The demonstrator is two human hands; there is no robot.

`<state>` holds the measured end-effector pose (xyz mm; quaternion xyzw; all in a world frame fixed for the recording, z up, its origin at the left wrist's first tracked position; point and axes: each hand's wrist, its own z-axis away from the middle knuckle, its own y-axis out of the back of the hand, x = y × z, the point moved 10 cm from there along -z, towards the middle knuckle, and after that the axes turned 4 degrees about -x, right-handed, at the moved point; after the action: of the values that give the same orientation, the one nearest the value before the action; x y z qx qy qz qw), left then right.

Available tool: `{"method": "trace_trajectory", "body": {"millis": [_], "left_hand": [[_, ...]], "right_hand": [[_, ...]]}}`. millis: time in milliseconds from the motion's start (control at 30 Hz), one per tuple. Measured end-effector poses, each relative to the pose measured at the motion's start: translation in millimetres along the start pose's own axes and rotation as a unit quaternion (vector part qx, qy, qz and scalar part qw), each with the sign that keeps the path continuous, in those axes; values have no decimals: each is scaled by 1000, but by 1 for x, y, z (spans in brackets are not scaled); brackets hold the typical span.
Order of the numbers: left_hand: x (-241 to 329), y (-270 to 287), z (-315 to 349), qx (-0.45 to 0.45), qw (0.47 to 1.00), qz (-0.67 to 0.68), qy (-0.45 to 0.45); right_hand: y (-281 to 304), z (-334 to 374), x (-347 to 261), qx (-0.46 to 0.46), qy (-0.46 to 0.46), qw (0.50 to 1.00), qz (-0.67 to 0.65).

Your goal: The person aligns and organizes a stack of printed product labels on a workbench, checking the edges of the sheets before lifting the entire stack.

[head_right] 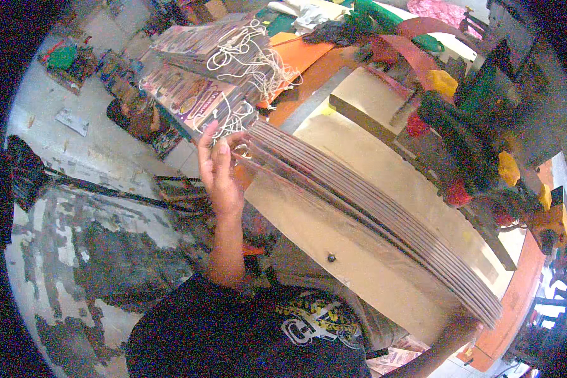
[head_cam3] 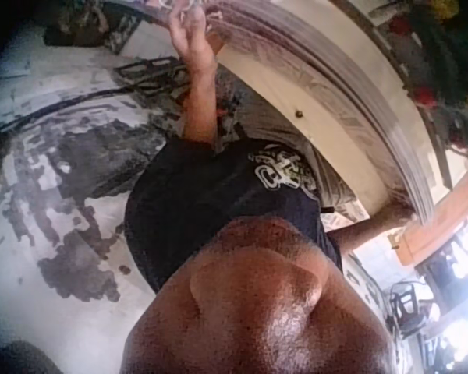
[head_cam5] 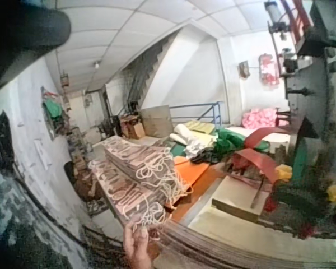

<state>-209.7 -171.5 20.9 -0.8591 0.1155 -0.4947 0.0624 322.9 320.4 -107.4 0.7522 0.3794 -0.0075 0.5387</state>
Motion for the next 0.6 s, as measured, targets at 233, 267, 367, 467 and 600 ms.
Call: {"method": "trace_trajectory", "body": {"millis": [233, 267, 367, 467, 600], "left_hand": [[-4, 4, 3, 21, 999, 43, 10], [-5, 3, 4, 26, 998, 55, 20], [-10, -1, 3, 36, 993, 104, 48], [-19, -2, 4, 44, 986, 149, 67], [-22, -2, 1, 40, 986, 151, 61]], "right_hand": [[-5, -2, 16, -11, -84, 988, -132], [-5, 0, 15, -2, -123, 970, -208], [-11, 0, 12, 10, -124, 931, -343], [-6, -3, -2, -9, -130, 949, -288], [-18, 0, 29, -17, -115, 908, -403]]}}
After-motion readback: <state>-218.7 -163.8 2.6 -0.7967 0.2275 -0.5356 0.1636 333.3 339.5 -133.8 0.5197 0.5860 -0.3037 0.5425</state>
